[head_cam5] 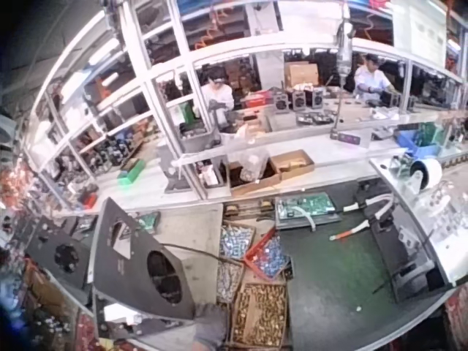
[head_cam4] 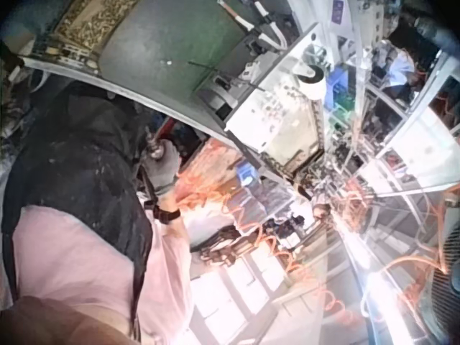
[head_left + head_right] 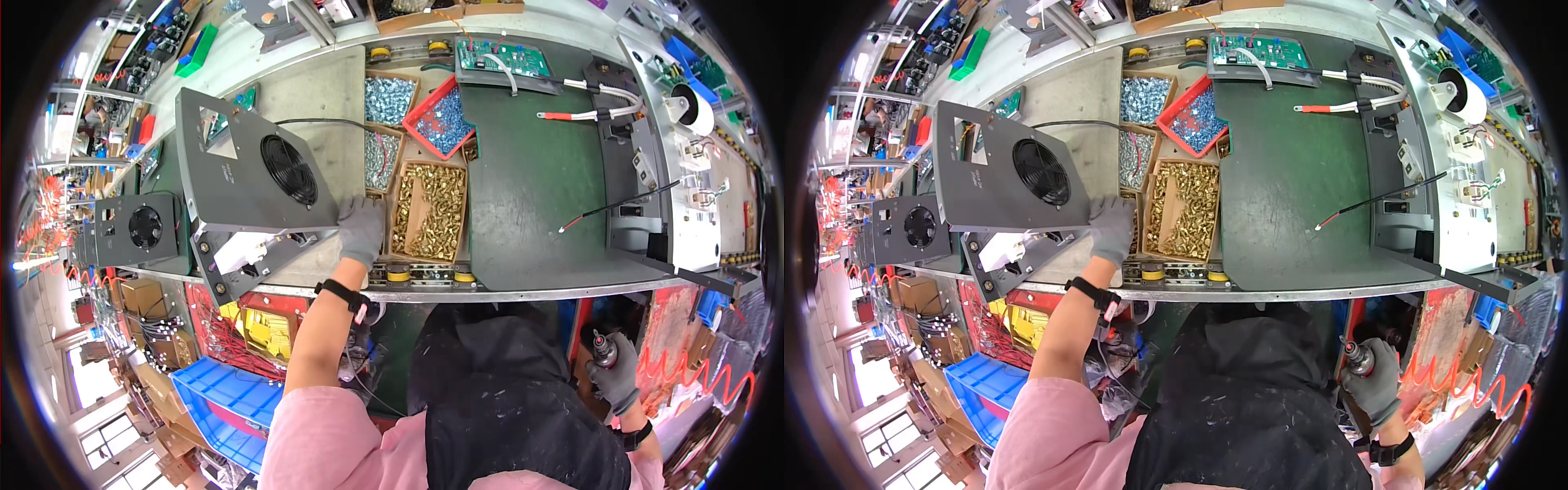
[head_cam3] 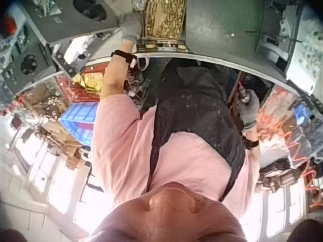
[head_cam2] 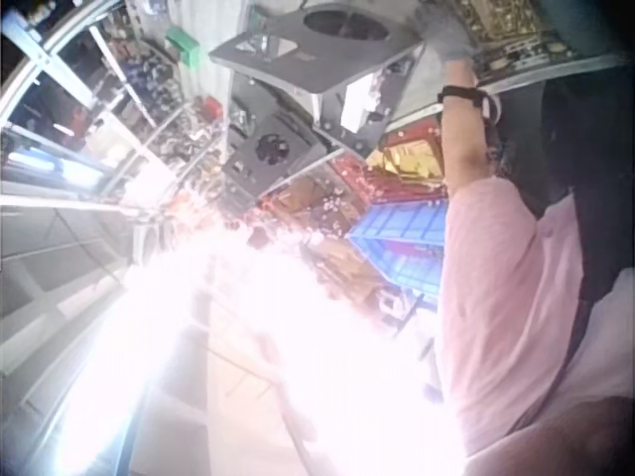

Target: The worker is assembling internal components of a large electronic device, likely an inverter or power supply unit, on a factory production line.

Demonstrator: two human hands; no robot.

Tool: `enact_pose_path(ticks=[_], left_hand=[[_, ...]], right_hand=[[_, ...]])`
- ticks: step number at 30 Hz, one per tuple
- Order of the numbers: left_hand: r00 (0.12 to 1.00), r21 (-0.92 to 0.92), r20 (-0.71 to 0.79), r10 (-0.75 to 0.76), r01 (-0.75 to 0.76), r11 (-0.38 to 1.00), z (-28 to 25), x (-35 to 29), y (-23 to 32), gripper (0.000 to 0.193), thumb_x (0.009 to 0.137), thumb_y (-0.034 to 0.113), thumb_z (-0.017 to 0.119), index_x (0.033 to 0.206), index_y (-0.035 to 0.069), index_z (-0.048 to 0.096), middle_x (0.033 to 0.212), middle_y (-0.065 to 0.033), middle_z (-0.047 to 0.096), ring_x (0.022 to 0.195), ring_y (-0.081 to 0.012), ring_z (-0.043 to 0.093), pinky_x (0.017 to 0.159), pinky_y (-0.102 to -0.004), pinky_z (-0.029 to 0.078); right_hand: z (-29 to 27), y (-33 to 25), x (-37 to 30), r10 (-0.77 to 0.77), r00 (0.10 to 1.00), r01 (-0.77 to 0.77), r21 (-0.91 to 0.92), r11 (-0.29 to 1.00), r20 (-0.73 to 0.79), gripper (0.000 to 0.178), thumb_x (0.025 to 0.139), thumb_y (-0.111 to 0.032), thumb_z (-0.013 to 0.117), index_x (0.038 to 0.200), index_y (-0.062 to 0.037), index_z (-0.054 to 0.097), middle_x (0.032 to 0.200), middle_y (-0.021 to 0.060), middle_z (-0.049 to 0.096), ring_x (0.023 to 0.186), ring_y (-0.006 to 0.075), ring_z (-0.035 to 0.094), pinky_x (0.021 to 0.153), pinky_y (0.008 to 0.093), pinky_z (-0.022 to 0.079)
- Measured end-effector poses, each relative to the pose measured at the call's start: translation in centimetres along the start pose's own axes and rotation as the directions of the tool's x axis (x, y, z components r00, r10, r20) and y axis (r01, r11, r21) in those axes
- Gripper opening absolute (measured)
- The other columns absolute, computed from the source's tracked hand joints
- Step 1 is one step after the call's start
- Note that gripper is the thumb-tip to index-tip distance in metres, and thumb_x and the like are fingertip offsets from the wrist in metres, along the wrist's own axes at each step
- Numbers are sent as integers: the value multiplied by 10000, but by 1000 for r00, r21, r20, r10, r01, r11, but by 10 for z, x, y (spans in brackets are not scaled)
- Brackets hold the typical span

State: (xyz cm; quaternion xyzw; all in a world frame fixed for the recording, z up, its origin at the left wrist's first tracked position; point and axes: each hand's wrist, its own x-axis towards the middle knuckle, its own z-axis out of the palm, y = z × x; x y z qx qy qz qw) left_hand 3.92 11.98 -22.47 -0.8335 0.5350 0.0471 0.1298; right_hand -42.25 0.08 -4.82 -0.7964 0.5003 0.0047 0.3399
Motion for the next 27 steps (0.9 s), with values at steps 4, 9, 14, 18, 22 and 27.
enact_pose_path(ticks=[4, 9, 14, 18, 22, 27], left_hand=[[943, -390, -202, -264, 169, 905, -25, -12, 4, 200, 799, 124, 562, 977, 111, 651, 946, -81, 635, 933, -289, 594, 821, -391, 453], [917, -831, 389, 86, 390, -396, -86, -7, 53, 306, 921, 190, 551, 1186, 39, 529, 878, -63, 598, 759, -157, 597, 664, -270, 505], [814, -649, 255, 522, 544, -531, -154, 8, 160, 286, 933, 172, 529, 1170, 15, 499, 935, -75, 584, 797, -174, 602, 671, -282, 517], [710, -613, 218, 669, 633, -472, -180, 16, 218, 270, 925, 114, 500, 1176, 15, 496, 986, -98, 579, 859, -188, 607, 676, -297, 537], [616, -613, 238, 751, 695, -376, -190, 16, 253, 289, 920, 94, 490, 1190, -10, 484, 990, -106, 579, 849, -184, 605, 675, -305, 547], [562, -587, 245, 790, 734, -340, -193, 18, 283, 272, 920, 131, 519, 1147, -15, 490, 976, -97, 578, 795, -167, 593, 628, -282, 520]], right_hand=[[-8, -6, 6, 68, 990, -82, 112, 990, 120, 295, 622, -144, 715, 836, -43, 539, 776, 126, 576, 749, 280, 557, 714, 372, 433], [-9, -6, 28, 40, 954, -183, 476, 860, 296, 480, 751, -273, 727, 1094, -7, 521, 831, 71, 547, 792, 136, 511, 740, 304, 445], [-14, -9, 32, 21, 920, -275, 608, 745, 391, 700, 650, -216, 833, 1212, -30, 459, 984, 70, 565, 876, 152, 549, 794, 311, 458], [-24, -2, 13, 99, 940, -286, 596, 750, 326, 701, 665, -305, 832, 1208, -40, 476, 961, 104, 601, 854, 186, 588, 785, 340, 472], [-29, 17, -6, 145, 962, -257, 593, 763, 231, 700, 659, -365, 827, 1185, -42, 496, 965, 129, 615, 878, 219, 612, 797, 354, 475], [-36, 37, -29, 204, 948, -311, 576, 756, 244, 699, 654, -417, 818, 1167, -53, 513, 948, 154, 633, 891, 280, 638, 790, 370, 485]])
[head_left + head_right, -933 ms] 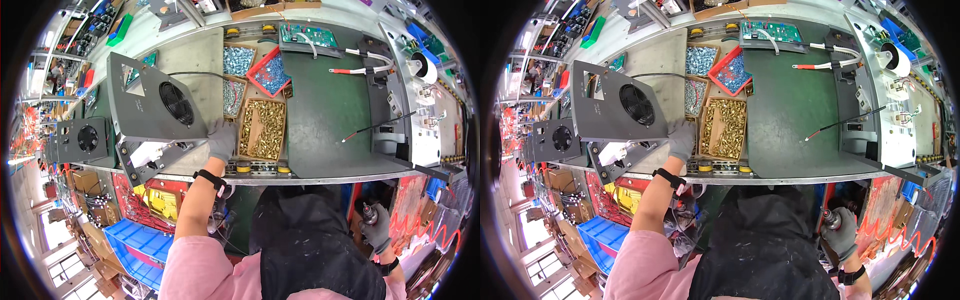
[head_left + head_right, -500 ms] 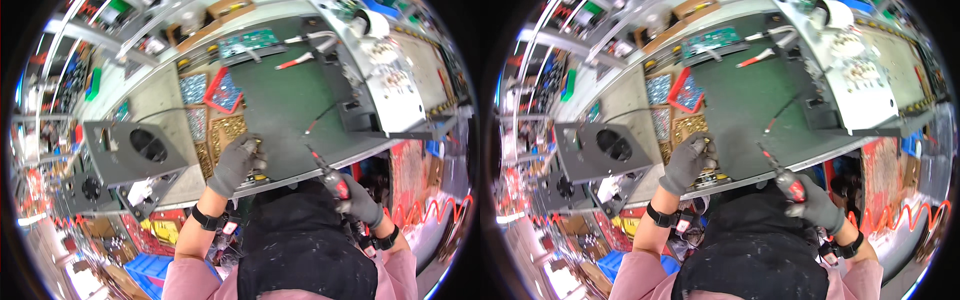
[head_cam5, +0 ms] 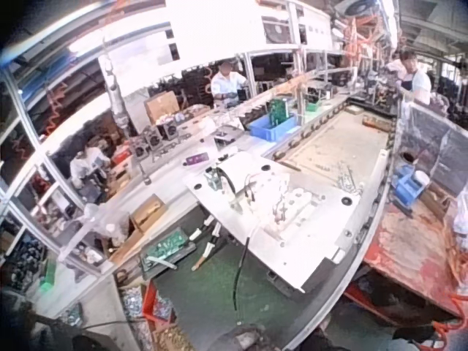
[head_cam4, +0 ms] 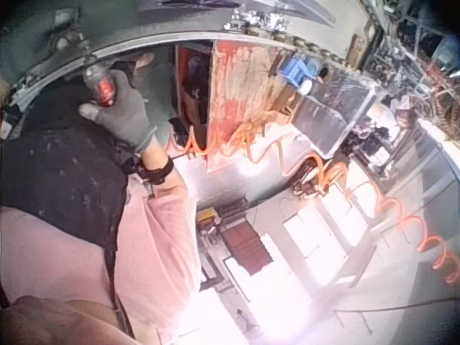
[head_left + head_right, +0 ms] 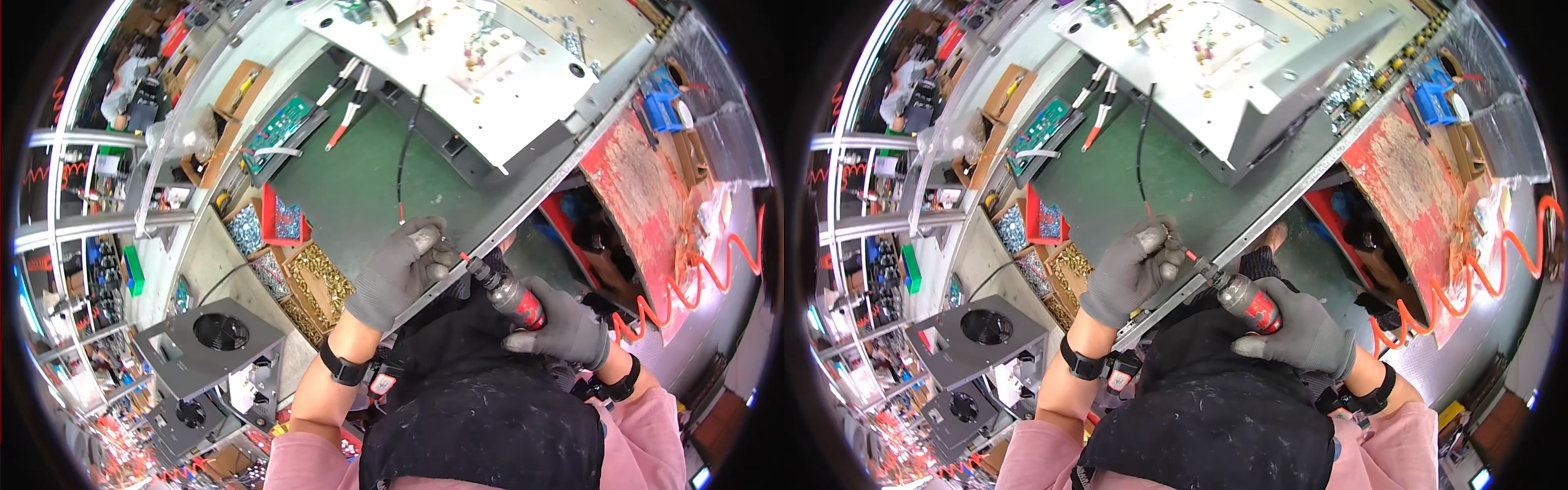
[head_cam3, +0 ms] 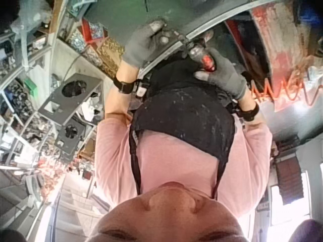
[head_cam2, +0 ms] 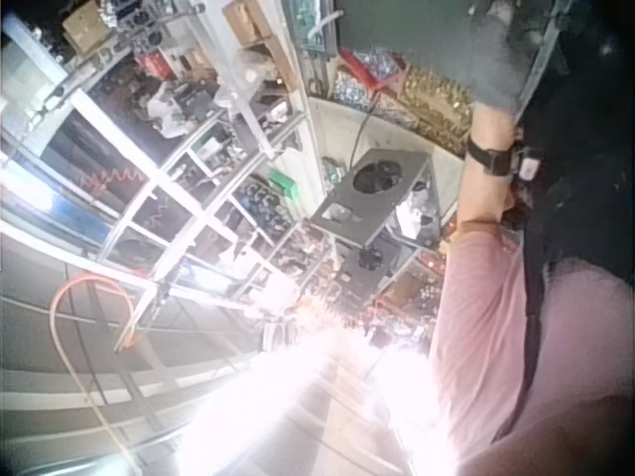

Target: The worker is assembling internal components of a large electronic device, likely an inverter or power supply unit, on a factory production line.

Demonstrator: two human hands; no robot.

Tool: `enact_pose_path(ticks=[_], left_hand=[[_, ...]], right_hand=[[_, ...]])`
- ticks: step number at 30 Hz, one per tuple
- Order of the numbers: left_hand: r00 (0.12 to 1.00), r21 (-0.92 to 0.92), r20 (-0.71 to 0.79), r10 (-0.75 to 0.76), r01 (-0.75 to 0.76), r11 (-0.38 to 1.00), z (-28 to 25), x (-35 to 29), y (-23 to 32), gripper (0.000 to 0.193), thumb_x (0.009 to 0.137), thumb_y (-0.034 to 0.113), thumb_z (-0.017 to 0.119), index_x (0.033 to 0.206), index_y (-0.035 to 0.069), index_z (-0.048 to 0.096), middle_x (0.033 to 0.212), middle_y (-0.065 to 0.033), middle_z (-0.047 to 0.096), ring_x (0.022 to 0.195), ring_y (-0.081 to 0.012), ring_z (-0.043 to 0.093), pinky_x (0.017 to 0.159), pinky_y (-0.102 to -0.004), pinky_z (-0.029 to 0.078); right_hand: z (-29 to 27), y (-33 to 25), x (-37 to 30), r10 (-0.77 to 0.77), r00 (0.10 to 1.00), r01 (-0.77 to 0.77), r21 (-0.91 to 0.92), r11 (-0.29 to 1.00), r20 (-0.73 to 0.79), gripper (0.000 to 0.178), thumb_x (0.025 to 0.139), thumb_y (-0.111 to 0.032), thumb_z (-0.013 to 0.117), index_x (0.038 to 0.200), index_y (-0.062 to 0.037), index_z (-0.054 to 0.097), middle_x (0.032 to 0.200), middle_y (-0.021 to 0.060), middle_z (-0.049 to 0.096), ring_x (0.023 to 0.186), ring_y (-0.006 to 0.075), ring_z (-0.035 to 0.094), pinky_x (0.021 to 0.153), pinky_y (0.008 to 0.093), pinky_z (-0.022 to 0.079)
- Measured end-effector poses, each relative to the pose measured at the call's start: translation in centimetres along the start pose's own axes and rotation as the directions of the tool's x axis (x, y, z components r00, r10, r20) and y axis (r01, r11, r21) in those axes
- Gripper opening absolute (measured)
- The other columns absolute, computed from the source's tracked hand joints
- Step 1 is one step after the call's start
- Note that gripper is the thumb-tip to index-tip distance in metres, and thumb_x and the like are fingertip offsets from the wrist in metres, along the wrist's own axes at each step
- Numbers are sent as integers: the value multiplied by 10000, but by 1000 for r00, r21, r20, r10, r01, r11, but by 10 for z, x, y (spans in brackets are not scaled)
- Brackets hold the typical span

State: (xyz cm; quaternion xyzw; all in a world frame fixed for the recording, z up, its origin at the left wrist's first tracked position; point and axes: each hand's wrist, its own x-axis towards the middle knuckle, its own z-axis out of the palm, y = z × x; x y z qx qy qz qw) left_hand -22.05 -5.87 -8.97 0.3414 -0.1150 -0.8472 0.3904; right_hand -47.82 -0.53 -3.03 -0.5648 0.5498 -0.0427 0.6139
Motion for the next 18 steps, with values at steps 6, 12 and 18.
enact_pose_path(ticks=[6, 12, 18], left_hand=[[993, -45, 90, -76, 80, 996, 12, 24, -17, 280, 882, 216, 628, 1062, 36, 512, 917, -72, 578, 730, -145, 573, 595, -266, 460], [994, -25, 83, -69, 71, 997, 29, 36, -26, 264, 889, 187, 623, 1068, 25, 515, 899, -66, 578, 719, -146, 570, 614, -259, 468], [996, 89, 17, -87, 85, 992, 51, 44, -28, 338, 893, 224, 622, 1117, 2, 502, 875, -52, 551, 688, -135, 540, 603, -247, 449]], right_hand=[[-15, 17, -10, -10, 1000, 10, 57, 998, -11, 697, 669, -422, 808, 1176, -57, 497, 923, 159, 644, 869, 294, 650, 766, 378, 496], [-24, 38, -15, -44, 999, 46, 159, 986, -14, 705, 681, -423, 801, 1179, -36, 487, 893, 152, 643, 847, 277, 651, 757, 365, 497], [-34, 53, -12, -43, 997, 18, 333, 943, 66, 689, 697, -414, 794, 1177, -25, 487, 903, 126, 635, 855, 219, 630, 775, 341, 481]])
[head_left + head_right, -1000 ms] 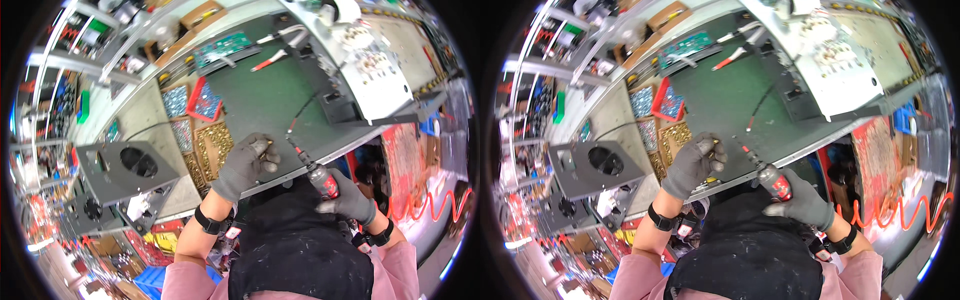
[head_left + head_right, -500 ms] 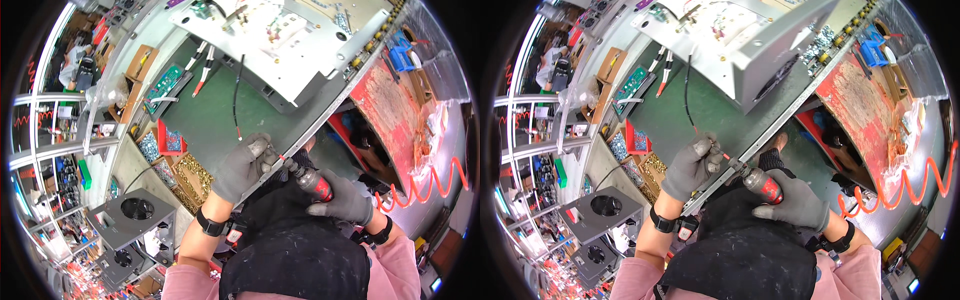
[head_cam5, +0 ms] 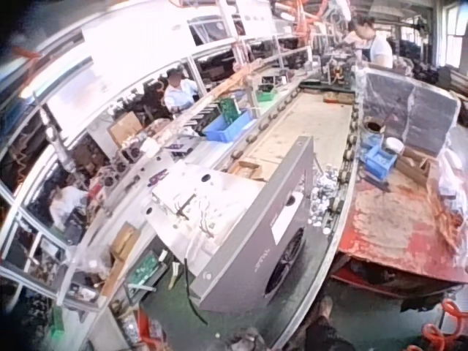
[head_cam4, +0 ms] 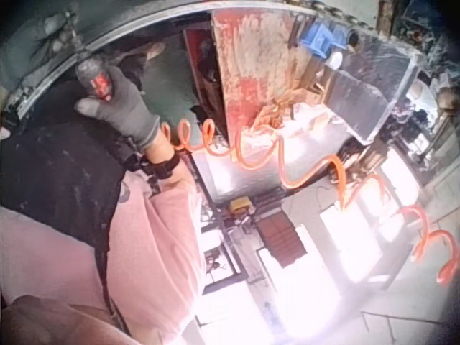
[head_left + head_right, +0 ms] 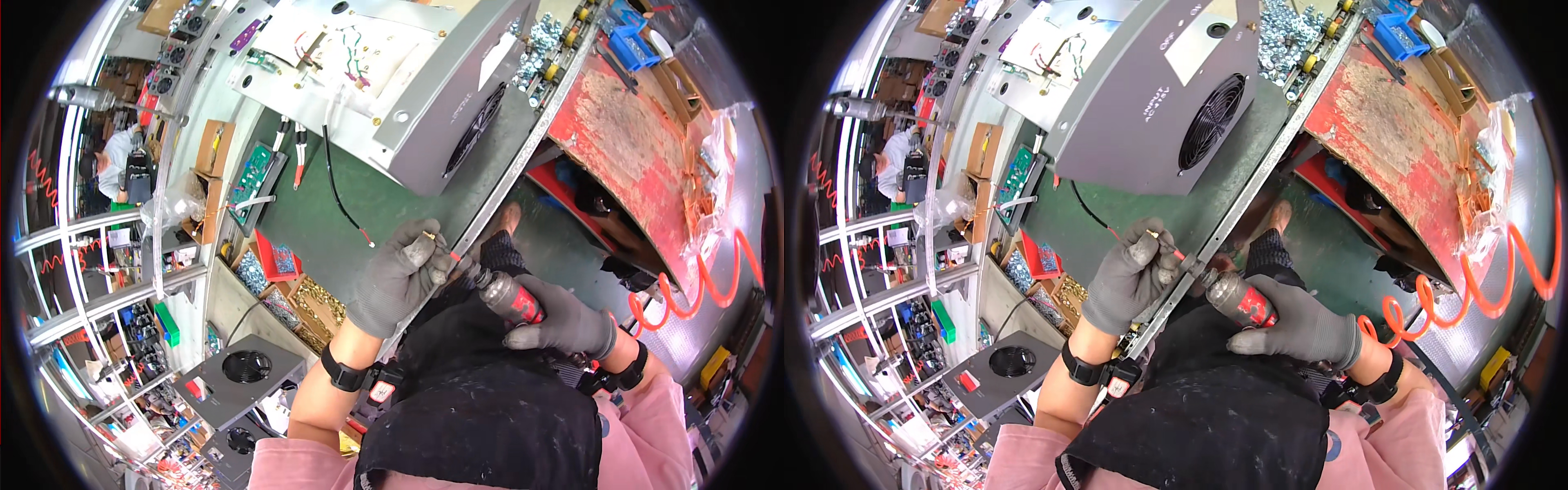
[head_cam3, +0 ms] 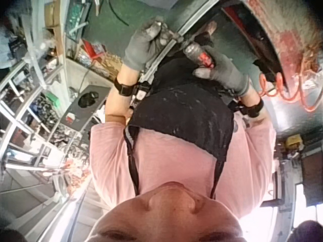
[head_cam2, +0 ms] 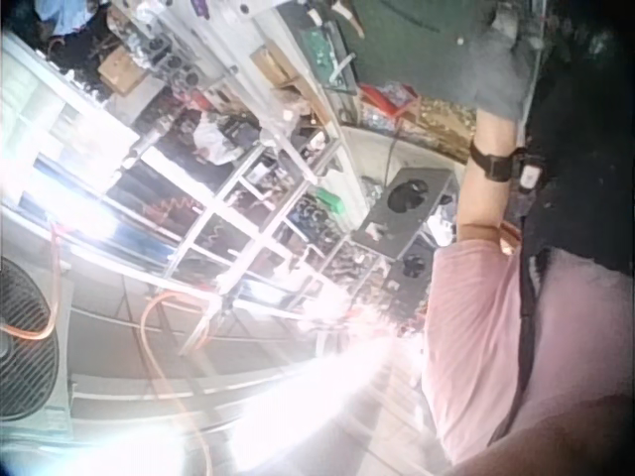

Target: The worker is assembling internal components of a large electronic device, likely an inverter or power supply unit, on a factory production line.

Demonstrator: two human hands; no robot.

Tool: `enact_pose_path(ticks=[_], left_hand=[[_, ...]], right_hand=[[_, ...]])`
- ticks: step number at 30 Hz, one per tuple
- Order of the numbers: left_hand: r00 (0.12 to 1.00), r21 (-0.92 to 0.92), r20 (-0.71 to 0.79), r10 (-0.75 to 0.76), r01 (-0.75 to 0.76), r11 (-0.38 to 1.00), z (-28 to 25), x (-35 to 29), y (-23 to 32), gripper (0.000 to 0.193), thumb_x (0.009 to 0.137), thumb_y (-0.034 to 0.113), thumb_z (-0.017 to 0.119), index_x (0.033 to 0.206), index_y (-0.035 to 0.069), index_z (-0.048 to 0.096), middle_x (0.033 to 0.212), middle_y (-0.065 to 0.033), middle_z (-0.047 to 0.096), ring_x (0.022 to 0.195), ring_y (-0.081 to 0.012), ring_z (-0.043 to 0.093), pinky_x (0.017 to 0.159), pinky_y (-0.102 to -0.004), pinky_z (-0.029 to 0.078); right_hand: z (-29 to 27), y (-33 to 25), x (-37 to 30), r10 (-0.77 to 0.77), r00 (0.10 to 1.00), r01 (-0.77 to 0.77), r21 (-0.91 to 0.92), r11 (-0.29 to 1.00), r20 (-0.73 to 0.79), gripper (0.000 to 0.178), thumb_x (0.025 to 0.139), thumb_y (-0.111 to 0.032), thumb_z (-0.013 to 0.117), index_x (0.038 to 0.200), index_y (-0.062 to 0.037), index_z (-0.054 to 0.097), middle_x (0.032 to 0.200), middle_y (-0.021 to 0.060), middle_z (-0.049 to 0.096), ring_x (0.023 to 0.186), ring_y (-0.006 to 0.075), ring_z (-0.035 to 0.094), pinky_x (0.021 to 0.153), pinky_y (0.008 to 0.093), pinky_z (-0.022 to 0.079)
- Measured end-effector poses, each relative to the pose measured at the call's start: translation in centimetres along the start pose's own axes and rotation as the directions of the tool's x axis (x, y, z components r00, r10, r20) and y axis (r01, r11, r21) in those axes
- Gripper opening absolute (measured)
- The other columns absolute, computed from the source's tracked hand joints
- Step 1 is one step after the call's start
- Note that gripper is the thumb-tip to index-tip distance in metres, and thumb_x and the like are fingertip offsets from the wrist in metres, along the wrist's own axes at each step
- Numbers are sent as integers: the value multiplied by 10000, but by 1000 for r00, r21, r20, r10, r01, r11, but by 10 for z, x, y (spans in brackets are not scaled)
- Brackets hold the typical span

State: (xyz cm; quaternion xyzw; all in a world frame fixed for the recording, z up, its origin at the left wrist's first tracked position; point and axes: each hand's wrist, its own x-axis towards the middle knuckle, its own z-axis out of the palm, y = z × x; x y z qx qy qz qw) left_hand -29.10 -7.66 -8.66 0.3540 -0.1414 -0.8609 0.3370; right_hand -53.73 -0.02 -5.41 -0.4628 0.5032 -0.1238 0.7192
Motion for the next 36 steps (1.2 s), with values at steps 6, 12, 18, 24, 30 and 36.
enact_pose_path(ticks=[6, 12, 18, 24, 30, 36], left_hand=[[960, 282, -277, 47, 35, 959, 4, 25, 35, 352, 921, 345, 567, 1087, 39, 514, 720, 18, 347, 576, -104, 315, 513, -240, 282], [971, 401, -199, 132, -42, 915, 13, 41, 48, 211, 910, 282, 560, 874, 93, 473, 690, -5, 384, 540, -109, 342, 473, -249, 279], [965, 340, -206, 162, -84, 937, 19, 39, 49, 165, 907, 170, 516, 946, 9, 518, 652, -20, 449, 521, -105, 418, 436, -242, 319], [982, 375, -157, 104, -38, 926, 5, 37, 52, 184, 916, 193, 528, 943, 11, 515, 705, -31, 477, 564, -89, 436, 451, -234, 322], [984, 373, -39, 175, -148, 916, -18, 24, 47, 248, 923, 149, 499, 1082, -41, 490, 895, -100, 535, 770, -151, 557, 671, -256, 486], [994, 153, -67, -82, 92, 984, -8, 14, 25, 358, 952, 126, 484, 1184, -135, 407, 1131, -229, 527, 904, -226, 607, 783, -283, 563]], right_hand=[[-18, -8, 5, -177, 963, 157, -114, 981, -201, 643, 703, -396, 794, 1147, -40, 496, 891, 133, 618, 854, 246, 630, 770, 352, 478], [-25, -23, 9, -166, 967, 131, -180, 975, -192, 633, 705, -396, 783, 1155, -58, 494, 851, 144, 644, 829, 315, 649, 747, 389, 496], [-30, -46, 2, -142, 958, 28, -409, 912, -250, 609, 722, -411, 750, 1157, -67, 499, 866, 189, 643, 839, 373, 631, 720, 421, 489], [-26, -56, 3, -165, 947, 19, -463, 886, -276, 587, 731, -404, 739, 1138, -53, 503, 813, 201, 636, 798, 393, 624, 689, 437, 480], [-24, -57, 5, -222, 929, 28, -542, 840, -296, 590, 727, -410, 743, 1126, -49, 501, 772, 198, 629, 762, 399, 623, 660, 442, 480], [-20, -57, 5, -210, 922, -25, -591, 806, -326, 613, 709, -422, 754, 1130, -59, 497, 786, 192, 632, 778, 393, 623, 667, 444, 480]])
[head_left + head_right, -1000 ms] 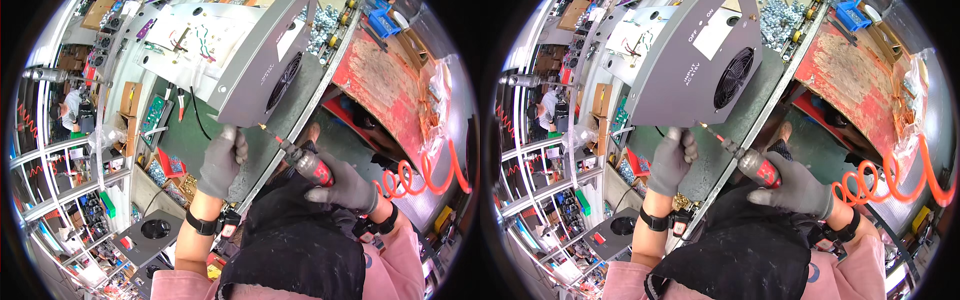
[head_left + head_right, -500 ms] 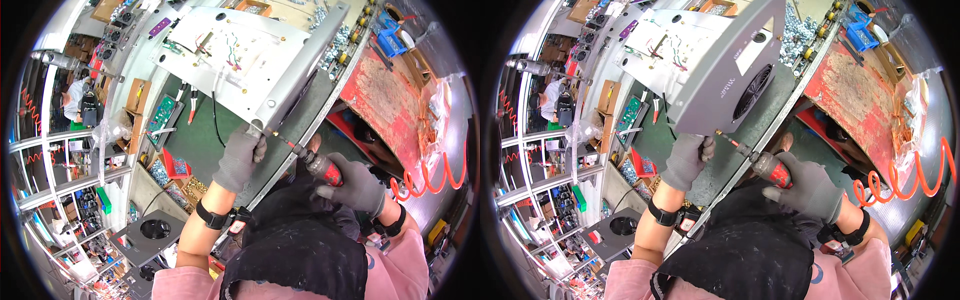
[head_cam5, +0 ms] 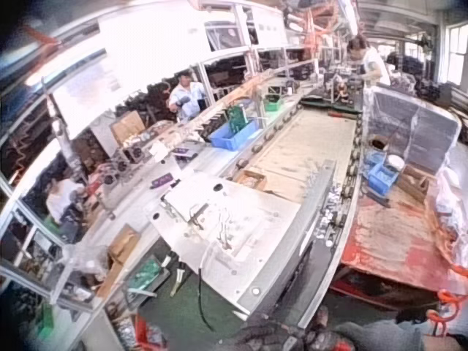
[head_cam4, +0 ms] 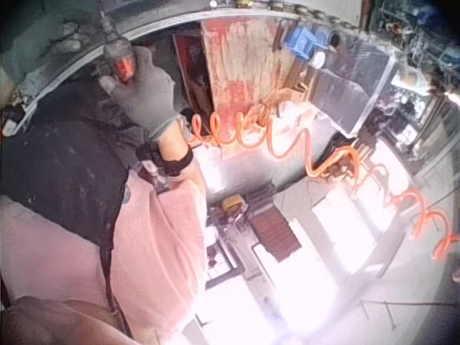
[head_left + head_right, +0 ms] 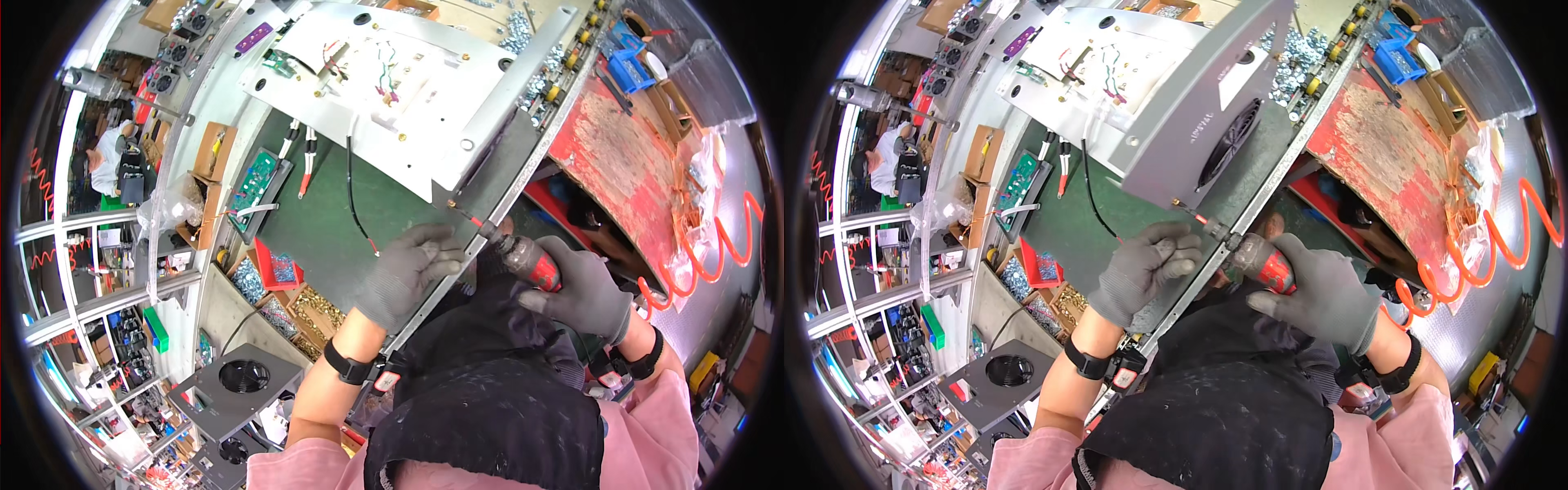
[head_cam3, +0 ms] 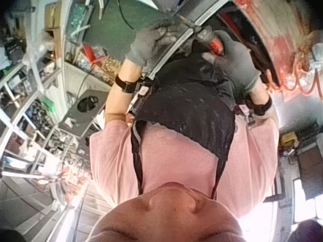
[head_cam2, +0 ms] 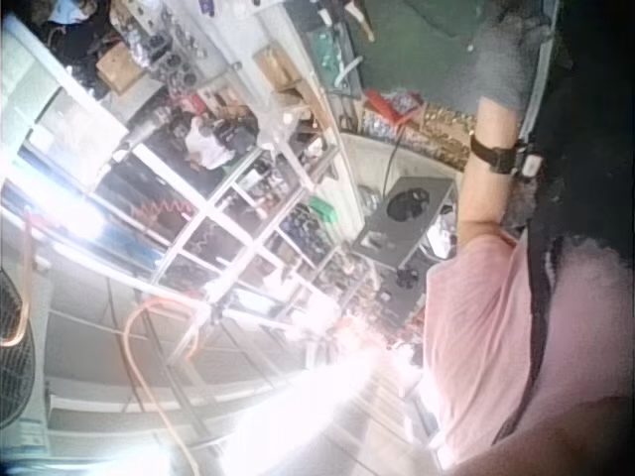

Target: The worker is assembling internal components of a large electronic device, likely an inverter or power supply unit, on a factory production line.

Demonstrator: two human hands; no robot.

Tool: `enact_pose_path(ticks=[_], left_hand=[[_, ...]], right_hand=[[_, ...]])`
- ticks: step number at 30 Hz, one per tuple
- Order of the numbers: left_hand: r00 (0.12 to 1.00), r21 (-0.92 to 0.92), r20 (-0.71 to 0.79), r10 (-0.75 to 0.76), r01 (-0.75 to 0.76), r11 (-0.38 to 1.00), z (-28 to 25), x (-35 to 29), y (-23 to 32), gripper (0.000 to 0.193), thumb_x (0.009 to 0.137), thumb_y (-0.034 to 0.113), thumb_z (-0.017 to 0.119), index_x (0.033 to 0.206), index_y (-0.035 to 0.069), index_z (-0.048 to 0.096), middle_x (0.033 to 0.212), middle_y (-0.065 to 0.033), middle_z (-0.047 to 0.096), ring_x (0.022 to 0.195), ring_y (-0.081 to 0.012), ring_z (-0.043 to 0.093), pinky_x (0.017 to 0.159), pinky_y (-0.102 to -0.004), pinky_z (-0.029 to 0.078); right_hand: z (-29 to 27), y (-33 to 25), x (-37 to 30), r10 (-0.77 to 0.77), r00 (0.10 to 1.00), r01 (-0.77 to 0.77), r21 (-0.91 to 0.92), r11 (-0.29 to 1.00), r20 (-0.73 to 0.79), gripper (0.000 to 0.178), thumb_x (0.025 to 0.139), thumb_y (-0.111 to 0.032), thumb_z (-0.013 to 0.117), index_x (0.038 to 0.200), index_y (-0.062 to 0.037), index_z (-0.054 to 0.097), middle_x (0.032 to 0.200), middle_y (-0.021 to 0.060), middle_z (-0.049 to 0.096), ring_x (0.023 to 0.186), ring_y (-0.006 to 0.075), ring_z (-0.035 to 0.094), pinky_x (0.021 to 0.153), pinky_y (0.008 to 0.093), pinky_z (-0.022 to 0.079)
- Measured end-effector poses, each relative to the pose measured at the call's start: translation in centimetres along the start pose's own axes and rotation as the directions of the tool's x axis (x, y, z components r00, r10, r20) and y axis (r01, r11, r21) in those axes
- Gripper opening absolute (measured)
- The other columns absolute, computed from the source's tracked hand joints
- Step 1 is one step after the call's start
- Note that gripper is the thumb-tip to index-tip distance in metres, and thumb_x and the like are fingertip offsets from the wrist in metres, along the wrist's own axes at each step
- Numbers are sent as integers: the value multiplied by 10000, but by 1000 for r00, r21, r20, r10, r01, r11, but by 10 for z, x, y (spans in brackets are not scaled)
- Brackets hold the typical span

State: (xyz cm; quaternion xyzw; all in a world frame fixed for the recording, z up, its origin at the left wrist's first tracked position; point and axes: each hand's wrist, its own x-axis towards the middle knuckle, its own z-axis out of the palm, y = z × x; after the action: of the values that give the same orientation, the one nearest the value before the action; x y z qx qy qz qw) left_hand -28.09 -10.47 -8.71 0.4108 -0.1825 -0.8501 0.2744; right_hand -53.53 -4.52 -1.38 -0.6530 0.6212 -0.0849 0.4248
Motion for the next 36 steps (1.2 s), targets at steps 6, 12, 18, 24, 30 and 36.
enact_pose_path(ticks=[6, 12, 18, 24, 30, 36], left_hand=[[980, -40, 197, 21, -13, 999, 30, 28, -13, 309, 980, 228, 465, 1100, -56, 487, 861, -134, 657, 701, -159, 669, 517, -206, 514], [998, -120, 53, 38, -32, 992, 80, 69, -22, 341, 940, 323, 549, 1033, -5, 528, 706, -45, 623, 504, -82, 559, 433, -191, 435], [999, -15, 24, 47, -47, 999, 124, 103, -16, 415, 899, 357, 601, 1046, -22, 516, 666, -26, 530, 514, -98, 479, 453, -192, 380], [985, -135, 114, 130, -115, 984, 157, 123, -15, 540, 940, 442, 491, 1210, -23, 445, 688, -35, 577, 549, -104, 516, 636, -294, 515], [998, -28, -12, 67, -67, 997, 153, 119, -6, 617, 952, 463, 452, 1314, -29, 370, 849, -72, 603, 674, -117, 553, 610, -236, 468], [995, 188, -67, -75, 86, 978, 118, 77, 5, 495, 978, 333, 455, 1294, -44, 410, 916, -64, 574, 719, -93, 526, 615, -220, 460]], right_hand=[[-12, 20, -22, 14, 1000, -13, 80, 997, -4, 701, 676, -449, 779, 1183, -67, 483, 873, 171, 655, 850, 370, 636, 730, 418, 492], [-51, 64, -29, 95, 981, -141, 294, 945, 166, 712, 698, -471, 766, 1209, -71, 470, 900, 181, 660, 882, 361, 646, 765, 406, 497], [-95, 106, -13, 86, 974, -126, 182, 975, 212, 716, 714, -476, 751, 1223, -65, 461, 887, 203, 655, 867, 376, 643, 764, 410, 495], [-126, 132, 12, -16, 954, -104, 381, 919, 299, 710, 731, -487, 732, 1231, -66, 454, 907, 202, 650, 892, 374, 639, 782, 414, 487], [-138, 136, 49, -8, 981, -63, 362, 930, 193, 663, 739, -429, 747, 1210, -56, 466, 941, 188, 645, 922, 352, 637, 805, 394, 484], [-141, 129, 68, -90, 995, 57, 447, 893, 53, 603, 765, -362, 735, 1216, -60, 471, 981, 198, 628, 975, 359, 614, 823, 406, 477]])
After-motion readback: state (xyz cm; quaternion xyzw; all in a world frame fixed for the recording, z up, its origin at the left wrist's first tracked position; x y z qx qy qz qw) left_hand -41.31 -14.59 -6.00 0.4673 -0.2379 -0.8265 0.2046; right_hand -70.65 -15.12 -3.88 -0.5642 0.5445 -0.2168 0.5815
